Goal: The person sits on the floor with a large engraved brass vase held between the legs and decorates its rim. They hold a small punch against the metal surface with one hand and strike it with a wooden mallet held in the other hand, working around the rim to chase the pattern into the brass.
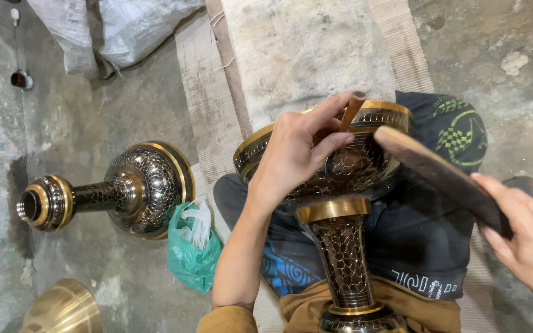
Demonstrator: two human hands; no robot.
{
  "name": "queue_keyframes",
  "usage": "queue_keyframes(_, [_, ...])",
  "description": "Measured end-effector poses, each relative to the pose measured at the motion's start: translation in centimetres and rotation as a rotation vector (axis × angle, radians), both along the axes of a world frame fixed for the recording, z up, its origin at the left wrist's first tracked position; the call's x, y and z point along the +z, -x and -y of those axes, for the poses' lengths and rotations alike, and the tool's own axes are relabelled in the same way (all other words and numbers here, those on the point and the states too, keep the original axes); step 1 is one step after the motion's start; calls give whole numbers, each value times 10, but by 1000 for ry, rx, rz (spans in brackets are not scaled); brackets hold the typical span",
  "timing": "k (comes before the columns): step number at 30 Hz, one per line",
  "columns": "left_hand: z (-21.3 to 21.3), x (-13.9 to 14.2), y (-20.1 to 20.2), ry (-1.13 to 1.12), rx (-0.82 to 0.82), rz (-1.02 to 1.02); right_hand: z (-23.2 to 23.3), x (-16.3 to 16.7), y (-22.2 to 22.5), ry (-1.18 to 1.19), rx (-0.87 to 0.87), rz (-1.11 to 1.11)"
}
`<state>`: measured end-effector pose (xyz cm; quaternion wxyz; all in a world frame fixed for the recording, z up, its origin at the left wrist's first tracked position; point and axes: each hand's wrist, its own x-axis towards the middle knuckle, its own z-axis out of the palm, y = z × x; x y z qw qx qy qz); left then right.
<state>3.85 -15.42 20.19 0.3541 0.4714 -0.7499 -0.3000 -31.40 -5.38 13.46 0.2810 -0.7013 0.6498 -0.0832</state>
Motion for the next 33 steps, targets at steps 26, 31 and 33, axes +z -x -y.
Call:
queue_keyframes(26, [-32, -7, 15, 4, 353, -152, 145, 48, -14, 445, 362, 383])
queue_keyframes(31, [-43, -12, 25, -88, 483, -279, 151, 102, -44, 649, 571, -62])
queue_keyframes(33, [-46, -13, 28, -49, 491, -377, 150, 116, -60, 659, 556, -35])
